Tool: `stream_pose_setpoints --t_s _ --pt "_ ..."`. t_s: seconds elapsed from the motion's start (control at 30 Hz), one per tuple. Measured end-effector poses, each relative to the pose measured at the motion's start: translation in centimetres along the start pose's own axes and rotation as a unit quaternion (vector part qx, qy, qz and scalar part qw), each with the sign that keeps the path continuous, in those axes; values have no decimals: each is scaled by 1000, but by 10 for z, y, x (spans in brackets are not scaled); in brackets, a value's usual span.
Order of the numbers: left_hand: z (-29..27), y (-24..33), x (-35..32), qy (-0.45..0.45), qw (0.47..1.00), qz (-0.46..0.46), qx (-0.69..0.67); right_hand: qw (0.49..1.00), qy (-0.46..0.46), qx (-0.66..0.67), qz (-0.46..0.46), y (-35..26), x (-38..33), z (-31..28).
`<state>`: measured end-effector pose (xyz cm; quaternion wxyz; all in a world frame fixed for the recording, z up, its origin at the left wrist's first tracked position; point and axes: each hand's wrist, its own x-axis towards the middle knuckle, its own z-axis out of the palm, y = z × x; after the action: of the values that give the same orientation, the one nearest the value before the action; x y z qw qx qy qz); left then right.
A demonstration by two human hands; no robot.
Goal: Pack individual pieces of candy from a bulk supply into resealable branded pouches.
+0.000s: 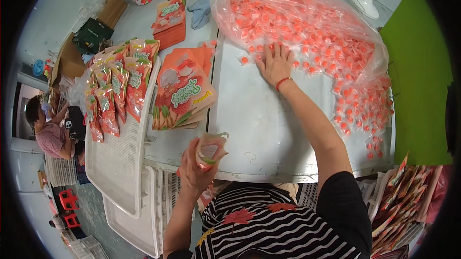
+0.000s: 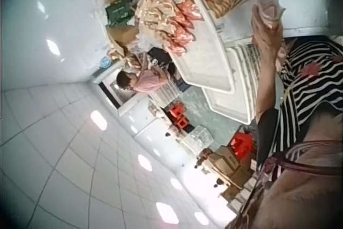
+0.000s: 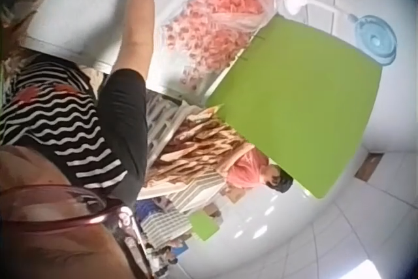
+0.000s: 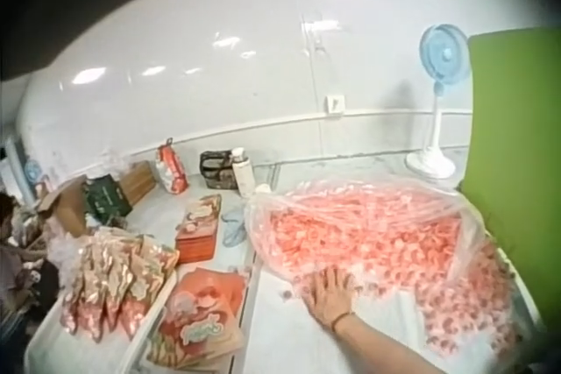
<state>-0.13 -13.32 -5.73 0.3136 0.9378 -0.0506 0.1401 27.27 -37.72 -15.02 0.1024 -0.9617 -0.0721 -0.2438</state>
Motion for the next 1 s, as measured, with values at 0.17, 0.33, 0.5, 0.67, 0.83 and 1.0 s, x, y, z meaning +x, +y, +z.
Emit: stream_pose_setpoints --t_s 0.17,0.33,0.5,0.67,0.83,1.0 --pt "-3 -17 0 21 999 -31 18 994 -56 82 -40 -31 -61 -45" --pt "-9 -11 22 23 1000 -4 13 979 -64 163 -106 -13 -107 -74" --pt "-18 -5 17 65 995 -61 -40 783 -33 585 209 54 -115 -76" --pt "-19 -14 4 81 996 -31 -22 652 22 707 272 103 -101 -74" --pt "-20 -13 2 95 993 -45 -45 753 -31 612 242 81 -108 -83" --pt "-18 -19 1 96 994 -44 -23 930 -56 358 53 30 -95 -96"
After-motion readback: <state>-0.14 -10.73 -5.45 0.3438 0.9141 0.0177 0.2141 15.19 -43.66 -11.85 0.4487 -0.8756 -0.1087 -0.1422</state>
